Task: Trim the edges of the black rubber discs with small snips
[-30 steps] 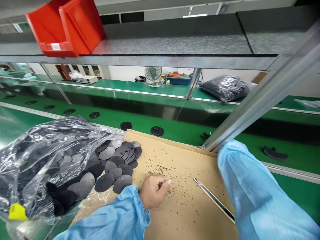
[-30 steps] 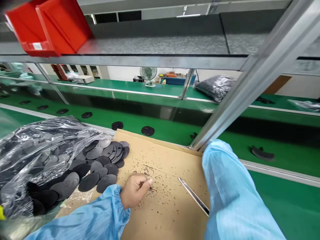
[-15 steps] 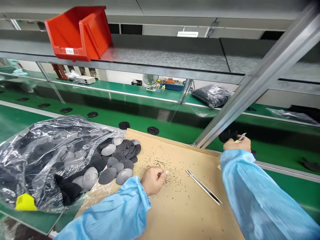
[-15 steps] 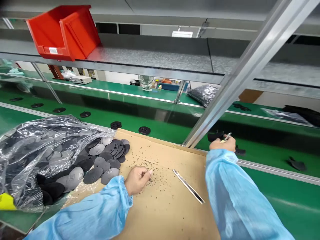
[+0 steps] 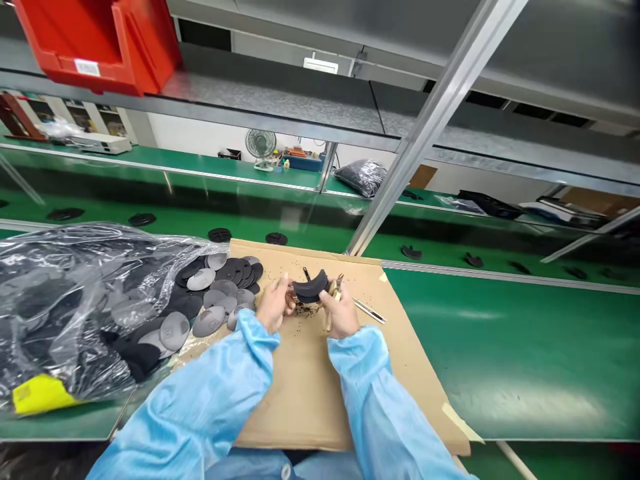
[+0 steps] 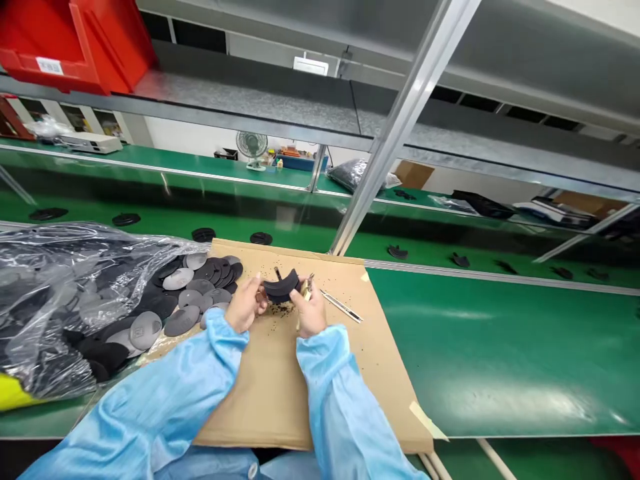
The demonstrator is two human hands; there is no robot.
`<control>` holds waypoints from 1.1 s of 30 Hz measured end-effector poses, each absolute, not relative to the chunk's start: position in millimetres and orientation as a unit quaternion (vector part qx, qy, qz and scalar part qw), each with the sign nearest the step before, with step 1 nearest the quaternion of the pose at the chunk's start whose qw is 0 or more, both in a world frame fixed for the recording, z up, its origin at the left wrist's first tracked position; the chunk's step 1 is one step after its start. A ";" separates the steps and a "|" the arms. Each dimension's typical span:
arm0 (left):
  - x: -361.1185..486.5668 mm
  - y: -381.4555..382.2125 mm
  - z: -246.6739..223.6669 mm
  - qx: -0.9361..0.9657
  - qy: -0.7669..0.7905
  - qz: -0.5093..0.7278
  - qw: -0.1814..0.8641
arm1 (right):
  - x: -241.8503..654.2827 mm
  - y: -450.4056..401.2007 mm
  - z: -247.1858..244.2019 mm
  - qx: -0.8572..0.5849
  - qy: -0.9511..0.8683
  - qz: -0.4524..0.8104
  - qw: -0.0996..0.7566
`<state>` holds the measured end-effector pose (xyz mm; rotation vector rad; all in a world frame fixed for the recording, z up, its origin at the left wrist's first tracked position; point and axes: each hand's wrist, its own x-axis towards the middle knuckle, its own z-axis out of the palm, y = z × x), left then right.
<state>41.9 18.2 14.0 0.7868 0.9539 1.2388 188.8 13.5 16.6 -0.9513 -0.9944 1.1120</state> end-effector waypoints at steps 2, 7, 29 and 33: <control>26.3 11.0 19.3 0.311 0.375 0.474 0.733 | 174.8 9.7 9.1 -0.382 -0.452 0.515 0.620; -0.3 -3.5 16.8 0.247 0.265 0.339 0.868 | 155.4 12.6 -2.2 -0.365 -0.511 0.523 0.576; 12.6 1.1 7.4 0.263 0.349 0.570 0.696 | 168.1 -1.0 -4.6 -0.487 -0.743 0.153 0.433; 13.9 3.7 4.4 0.219 0.358 0.621 0.662 | 167.8 -1.5 -4.4 -0.506 -0.702 0.197 0.460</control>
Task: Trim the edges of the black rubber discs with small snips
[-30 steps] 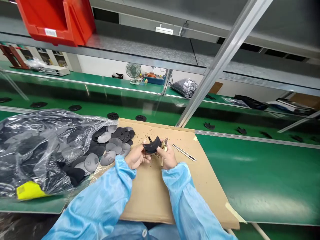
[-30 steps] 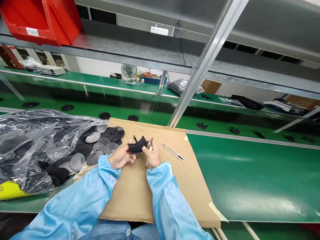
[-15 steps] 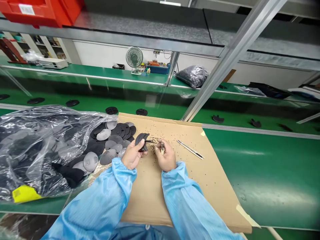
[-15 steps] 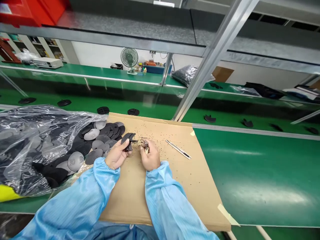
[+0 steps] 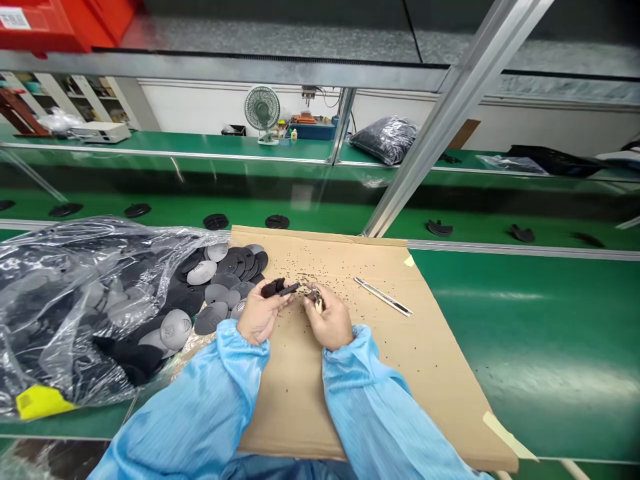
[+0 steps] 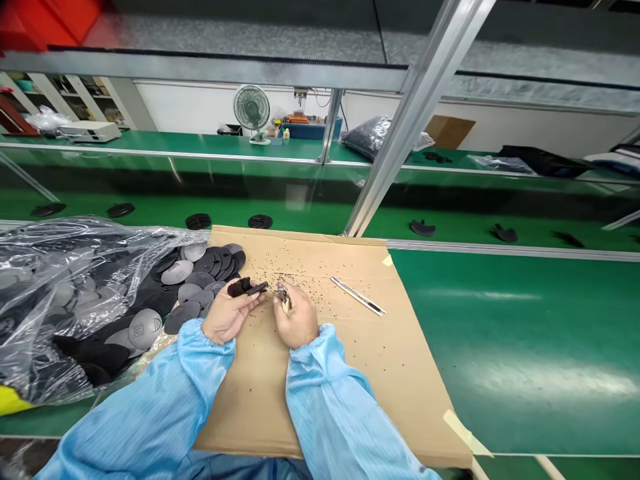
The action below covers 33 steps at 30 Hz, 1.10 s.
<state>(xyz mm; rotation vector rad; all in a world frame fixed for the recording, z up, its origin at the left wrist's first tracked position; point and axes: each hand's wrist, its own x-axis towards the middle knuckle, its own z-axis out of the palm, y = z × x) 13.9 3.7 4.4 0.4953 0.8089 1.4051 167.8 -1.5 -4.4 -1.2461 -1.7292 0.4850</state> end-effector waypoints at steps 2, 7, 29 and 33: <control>13.9 5.5 3.3 0.219 0.368 0.638 0.640 | 167.9 -2.5 -2.6 -0.510 -0.702 0.207 0.452; 13.2 8.0 1.5 0.276 0.371 0.671 0.580 | 168.9 -4.6 3.3 -0.499 -0.739 0.232 0.389; 9.2 7.4 -5.6 0.382 0.358 0.682 0.511 | 178.2 -3.8 13.4 -0.482 -0.780 0.264 0.298; 8.6 7.6 -6.7 0.389 0.357 0.681 0.507 | 180.2 -4.3 16.5 -0.481 -0.789 0.254 0.286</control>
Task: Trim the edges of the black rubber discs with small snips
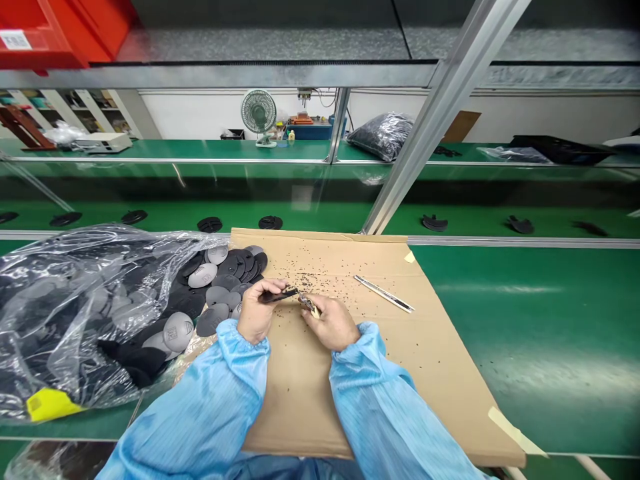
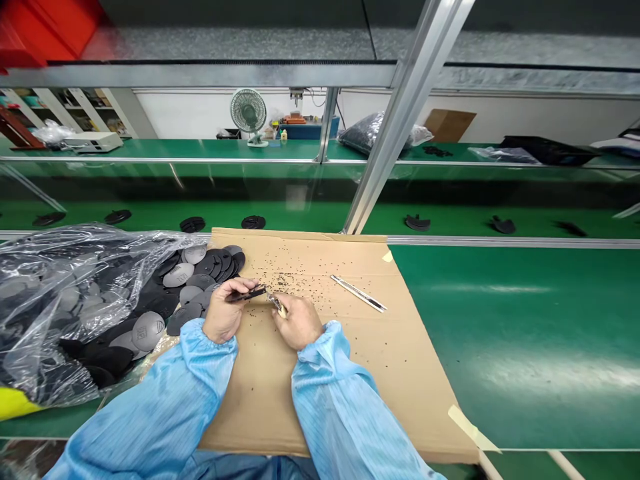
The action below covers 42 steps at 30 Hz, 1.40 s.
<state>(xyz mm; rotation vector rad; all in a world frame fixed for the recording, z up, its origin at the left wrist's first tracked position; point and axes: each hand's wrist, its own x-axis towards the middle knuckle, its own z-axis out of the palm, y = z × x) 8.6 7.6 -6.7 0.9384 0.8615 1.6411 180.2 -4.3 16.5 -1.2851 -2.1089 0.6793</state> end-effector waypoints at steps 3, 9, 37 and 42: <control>8.8 7.3 -5.8 0.391 0.361 0.679 0.507 | 180.3 -5.1 16.6 -0.483 -0.786 0.258 0.286; 11.1 6.2 -3.1 0.347 0.361 0.665 0.554 | 178.9 -4.8 10.3 -0.472 -0.753 0.324 0.324; 12.8 -6.8 -1.2 0.664 0.564 0.466 0.151 | 165.0 -13.8 8.0 -0.552 -0.816 0.030 0.166; 12.3 -8.4 -3.9 0.671 0.577 0.451 0.118 | 164.3 -14.5 9.7 -0.556 -0.819 0.030 0.139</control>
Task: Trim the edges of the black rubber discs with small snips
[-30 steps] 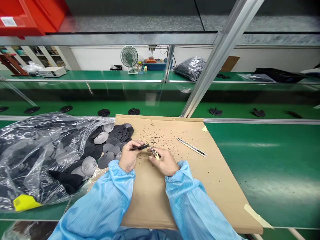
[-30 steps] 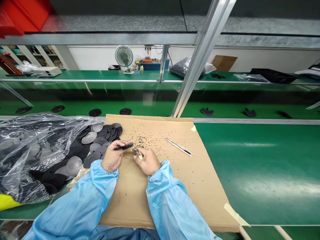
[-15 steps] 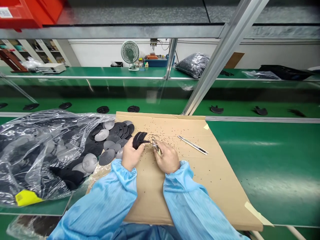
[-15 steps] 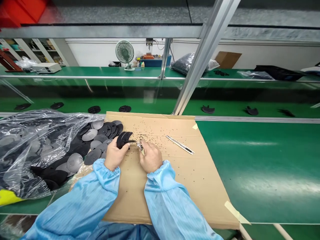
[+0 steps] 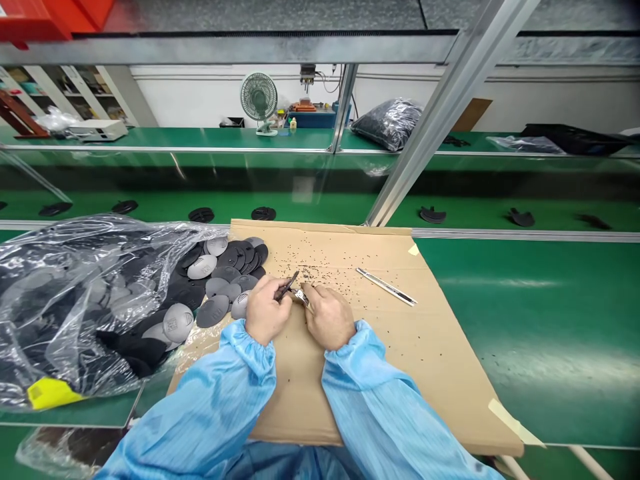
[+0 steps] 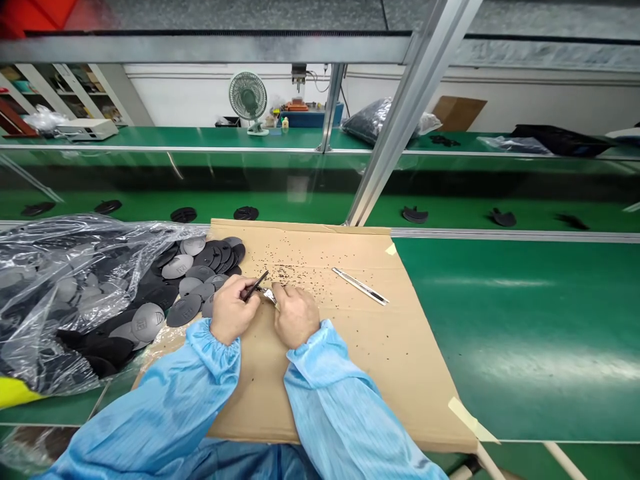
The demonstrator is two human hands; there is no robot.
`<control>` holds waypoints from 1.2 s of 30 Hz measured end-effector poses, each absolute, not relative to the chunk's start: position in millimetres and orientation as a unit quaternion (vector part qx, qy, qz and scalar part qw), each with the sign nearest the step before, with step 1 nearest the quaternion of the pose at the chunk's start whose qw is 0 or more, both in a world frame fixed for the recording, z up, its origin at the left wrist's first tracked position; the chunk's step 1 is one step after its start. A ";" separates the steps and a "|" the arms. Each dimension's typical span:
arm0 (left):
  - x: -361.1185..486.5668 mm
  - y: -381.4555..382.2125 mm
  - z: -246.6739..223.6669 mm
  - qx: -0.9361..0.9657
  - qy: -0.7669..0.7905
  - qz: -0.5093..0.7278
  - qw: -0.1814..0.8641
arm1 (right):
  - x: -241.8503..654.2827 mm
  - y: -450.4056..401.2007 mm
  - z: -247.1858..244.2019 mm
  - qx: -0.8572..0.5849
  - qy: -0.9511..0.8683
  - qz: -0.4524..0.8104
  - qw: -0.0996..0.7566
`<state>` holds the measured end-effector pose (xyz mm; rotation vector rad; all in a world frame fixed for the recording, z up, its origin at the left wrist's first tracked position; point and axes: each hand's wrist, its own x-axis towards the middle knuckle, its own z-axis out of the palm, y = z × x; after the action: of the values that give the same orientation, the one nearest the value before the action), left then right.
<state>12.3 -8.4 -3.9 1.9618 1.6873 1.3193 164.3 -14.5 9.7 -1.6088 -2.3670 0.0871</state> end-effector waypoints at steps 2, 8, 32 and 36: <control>12.1 -8.7 -3.8 0.670 0.585 0.442 0.116 | 163.5 -14.9 9.5 -0.558 -0.819 0.026 0.130; 11.7 -8.6 -3.3 0.675 0.599 0.416 0.108 | 159.5 -15.8 5.8 -0.567 -0.817 0.003 0.102; 13.1 -1.3 0.8 0.520 0.636 0.493 0.287 | 173.8 -6.7 3.0 -0.597 -0.676 0.184 0.391; 14.3 2.9 2.5 0.354 0.558 0.563 0.496 | 180.4 1.8 8.2 -0.539 -0.509 0.370 0.560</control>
<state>14.3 2.9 2.5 0.8574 1.3529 1.3637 180.4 1.8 8.2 -1.2707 -1.1994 0.8717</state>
